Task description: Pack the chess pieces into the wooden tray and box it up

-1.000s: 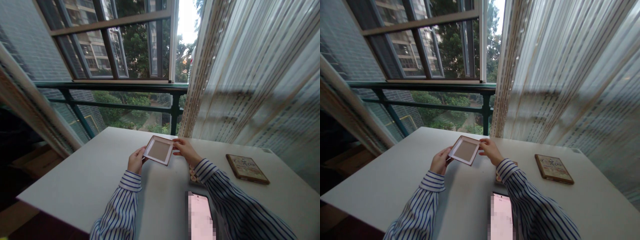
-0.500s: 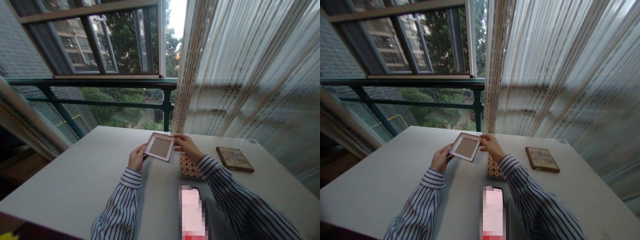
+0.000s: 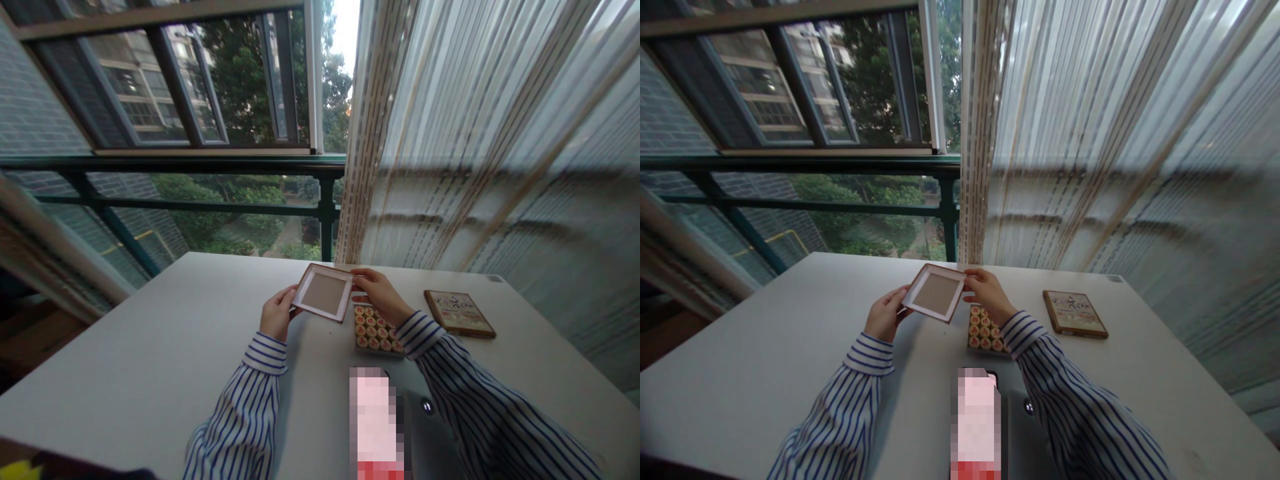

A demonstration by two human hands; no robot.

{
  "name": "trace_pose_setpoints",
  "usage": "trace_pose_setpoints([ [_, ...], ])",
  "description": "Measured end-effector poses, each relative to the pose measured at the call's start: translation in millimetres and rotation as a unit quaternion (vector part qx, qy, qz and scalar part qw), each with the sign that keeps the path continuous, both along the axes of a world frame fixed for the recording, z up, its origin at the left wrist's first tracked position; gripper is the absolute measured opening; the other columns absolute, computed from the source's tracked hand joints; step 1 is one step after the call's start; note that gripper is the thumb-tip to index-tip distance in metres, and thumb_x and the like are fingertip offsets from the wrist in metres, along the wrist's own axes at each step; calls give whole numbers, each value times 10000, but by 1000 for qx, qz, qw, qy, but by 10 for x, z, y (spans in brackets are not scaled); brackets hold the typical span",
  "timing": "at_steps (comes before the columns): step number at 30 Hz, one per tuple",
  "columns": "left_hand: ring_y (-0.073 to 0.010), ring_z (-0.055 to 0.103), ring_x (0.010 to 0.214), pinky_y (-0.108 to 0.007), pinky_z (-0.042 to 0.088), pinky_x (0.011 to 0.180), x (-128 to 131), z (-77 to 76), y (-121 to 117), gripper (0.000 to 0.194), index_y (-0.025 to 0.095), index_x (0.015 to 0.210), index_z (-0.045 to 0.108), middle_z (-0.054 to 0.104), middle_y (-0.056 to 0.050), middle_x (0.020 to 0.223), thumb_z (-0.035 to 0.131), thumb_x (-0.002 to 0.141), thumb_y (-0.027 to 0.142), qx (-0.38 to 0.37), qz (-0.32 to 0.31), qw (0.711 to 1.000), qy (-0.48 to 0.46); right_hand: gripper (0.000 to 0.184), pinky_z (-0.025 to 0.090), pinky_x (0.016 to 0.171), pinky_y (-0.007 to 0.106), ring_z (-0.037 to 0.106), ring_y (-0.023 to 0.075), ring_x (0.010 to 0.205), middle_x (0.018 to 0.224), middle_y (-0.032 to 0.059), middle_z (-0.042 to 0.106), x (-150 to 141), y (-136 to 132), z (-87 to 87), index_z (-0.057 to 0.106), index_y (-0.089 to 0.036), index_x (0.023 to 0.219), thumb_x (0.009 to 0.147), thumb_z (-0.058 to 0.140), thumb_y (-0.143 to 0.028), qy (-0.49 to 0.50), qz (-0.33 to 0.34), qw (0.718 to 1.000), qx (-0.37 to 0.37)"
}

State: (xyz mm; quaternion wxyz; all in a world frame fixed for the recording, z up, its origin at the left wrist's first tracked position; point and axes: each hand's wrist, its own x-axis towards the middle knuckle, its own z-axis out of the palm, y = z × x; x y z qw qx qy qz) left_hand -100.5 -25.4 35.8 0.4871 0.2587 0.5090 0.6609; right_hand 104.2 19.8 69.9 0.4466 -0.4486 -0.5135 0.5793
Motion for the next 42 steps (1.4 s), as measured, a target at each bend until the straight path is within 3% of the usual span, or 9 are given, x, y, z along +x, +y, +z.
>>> trace_pose_setpoints([
  [42, -126, 543, 672, -254, 520, 523, 423, -89, 150, 302, 124, 863, 655, 605, -53, 795, 667, 608, 285, -2, -58, 997, 53, 242, 520, 553, 229, 605, 151, 783, 938, 65, 626, 464, -15, -225, 554, -178, 951, 723, 604, -244, 73, -46, 996, 4],
])
